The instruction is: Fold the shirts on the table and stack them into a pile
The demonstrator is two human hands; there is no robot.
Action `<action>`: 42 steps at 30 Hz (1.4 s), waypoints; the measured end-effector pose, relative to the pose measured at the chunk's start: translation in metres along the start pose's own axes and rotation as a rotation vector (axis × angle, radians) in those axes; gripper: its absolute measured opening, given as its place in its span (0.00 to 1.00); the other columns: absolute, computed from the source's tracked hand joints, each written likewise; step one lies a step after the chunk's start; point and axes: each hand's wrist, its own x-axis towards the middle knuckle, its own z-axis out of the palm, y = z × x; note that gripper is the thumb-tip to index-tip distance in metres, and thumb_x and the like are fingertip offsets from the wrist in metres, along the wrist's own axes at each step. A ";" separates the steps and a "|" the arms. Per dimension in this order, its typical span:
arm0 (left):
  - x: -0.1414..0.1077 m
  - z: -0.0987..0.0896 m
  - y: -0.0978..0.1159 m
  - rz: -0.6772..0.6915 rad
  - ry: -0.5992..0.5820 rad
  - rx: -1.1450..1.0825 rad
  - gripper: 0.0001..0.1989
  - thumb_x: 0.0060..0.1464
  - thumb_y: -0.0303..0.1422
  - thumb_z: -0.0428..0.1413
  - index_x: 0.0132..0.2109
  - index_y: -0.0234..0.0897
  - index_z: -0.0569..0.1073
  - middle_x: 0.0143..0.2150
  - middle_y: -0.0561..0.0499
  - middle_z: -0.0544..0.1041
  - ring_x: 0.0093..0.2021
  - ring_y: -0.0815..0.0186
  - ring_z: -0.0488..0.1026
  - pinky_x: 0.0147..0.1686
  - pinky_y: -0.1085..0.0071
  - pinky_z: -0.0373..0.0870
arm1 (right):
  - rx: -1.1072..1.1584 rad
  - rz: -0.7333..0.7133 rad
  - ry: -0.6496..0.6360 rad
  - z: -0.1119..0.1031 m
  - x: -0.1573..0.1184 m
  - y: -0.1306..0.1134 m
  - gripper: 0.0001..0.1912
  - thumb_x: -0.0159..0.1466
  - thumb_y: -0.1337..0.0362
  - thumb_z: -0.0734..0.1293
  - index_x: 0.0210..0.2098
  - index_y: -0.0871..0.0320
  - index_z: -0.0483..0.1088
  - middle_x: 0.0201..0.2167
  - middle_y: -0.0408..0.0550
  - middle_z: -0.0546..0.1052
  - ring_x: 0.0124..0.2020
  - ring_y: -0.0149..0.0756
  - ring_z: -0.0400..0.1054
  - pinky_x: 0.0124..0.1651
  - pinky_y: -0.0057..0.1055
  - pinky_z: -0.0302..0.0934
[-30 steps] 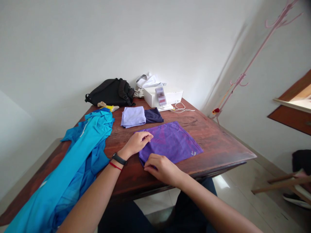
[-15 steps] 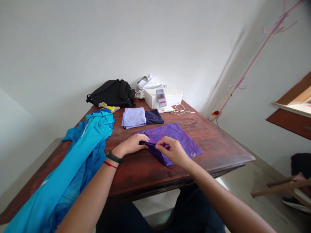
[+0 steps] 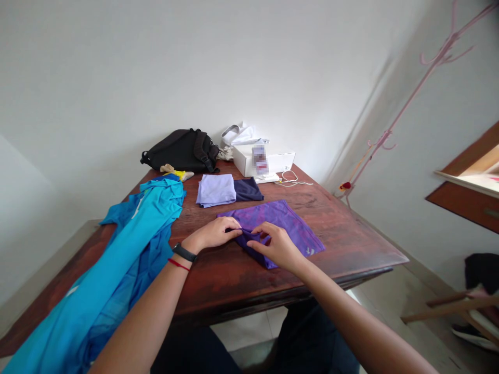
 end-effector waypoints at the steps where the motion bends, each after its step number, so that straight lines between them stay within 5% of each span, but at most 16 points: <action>1: 0.000 0.000 -0.001 -0.001 0.002 0.004 0.14 0.68 0.41 0.54 0.48 0.40 0.82 0.49 0.46 0.82 0.50 0.60 0.78 0.55 0.67 0.69 | -0.018 0.002 0.000 0.001 0.000 0.000 0.11 0.63 0.59 0.74 0.41 0.58 0.76 0.37 0.47 0.79 0.34 0.35 0.73 0.38 0.30 0.67; 4: -0.002 0.000 -0.001 -0.008 -0.015 0.024 0.14 0.67 0.42 0.56 0.49 0.41 0.81 0.50 0.45 0.82 0.51 0.59 0.78 0.56 0.65 0.70 | -0.064 0.013 -0.002 0.001 0.002 -0.002 0.08 0.63 0.60 0.73 0.36 0.58 0.75 0.33 0.46 0.79 0.31 0.35 0.72 0.36 0.30 0.65; 9: -0.005 -0.002 -0.006 -0.064 -0.009 0.143 0.31 0.42 0.39 0.74 0.55 0.41 0.79 0.66 0.39 0.72 0.66 0.47 0.68 0.65 0.53 0.64 | -0.068 0.043 0.030 -0.006 0.003 -0.011 0.06 0.64 0.62 0.71 0.32 0.56 0.73 0.26 0.41 0.77 0.27 0.33 0.70 0.34 0.28 0.62; 14: -0.008 -0.007 -0.020 -0.052 0.094 0.245 0.15 0.55 0.23 0.60 0.47 0.42 0.82 0.60 0.44 0.77 0.61 0.55 0.73 0.64 0.58 0.65 | -0.017 0.053 0.047 -0.017 -0.005 -0.026 0.04 0.63 0.63 0.71 0.34 0.55 0.73 0.27 0.41 0.77 0.27 0.33 0.71 0.35 0.28 0.64; 22: -0.011 -0.013 -0.034 -0.059 0.133 0.147 0.11 0.60 0.27 0.56 0.42 0.41 0.83 0.55 0.45 0.81 0.57 0.57 0.77 0.61 0.58 0.69 | 0.037 0.110 0.099 -0.039 -0.042 -0.047 0.11 0.63 0.59 0.73 0.45 0.52 0.81 0.32 0.46 0.84 0.33 0.41 0.80 0.38 0.32 0.73; 30: -0.006 -0.026 0.015 -0.004 0.035 -0.258 0.13 0.65 0.38 0.56 0.50 0.41 0.81 0.60 0.44 0.78 0.63 0.55 0.72 0.66 0.56 0.64 | 0.056 0.213 0.307 -0.081 -0.115 -0.039 0.07 0.61 0.54 0.74 0.35 0.47 0.85 0.32 0.47 0.85 0.33 0.46 0.81 0.36 0.34 0.76; 33: 0.003 -0.014 0.037 -0.058 0.055 -0.401 0.16 0.67 0.43 0.54 0.50 0.39 0.80 0.53 0.44 0.82 0.55 0.55 0.77 0.58 0.59 0.71 | 0.111 0.286 0.378 -0.098 -0.140 -0.027 0.10 0.61 0.52 0.74 0.36 0.50 0.84 0.33 0.50 0.85 0.32 0.45 0.81 0.33 0.33 0.76; 36: 0.020 0.011 0.054 -0.111 0.200 -0.393 0.19 0.68 0.47 0.51 0.45 0.37 0.79 0.43 0.45 0.83 0.43 0.58 0.79 0.47 0.64 0.75 | 0.234 0.386 0.460 -0.111 -0.149 -0.009 0.14 0.60 0.50 0.75 0.36 0.54 0.82 0.31 0.52 0.84 0.29 0.42 0.79 0.30 0.32 0.74; 42: 0.066 0.049 0.060 -0.205 0.401 -0.253 0.18 0.69 0.44 0.49 0.45 0.37 0.76 0.46 0.45 0.82 0.46 0.57 0.78 0.49 0.64 0.71 | 0.475 0.514 0.543 -0.123 -0.113 0.051 0.22 0.55 0.47 0.77 0.38 0.57 0.76 0.24 0.44 0.77 0.21 0.33 0.71 0.24 0.29 0.71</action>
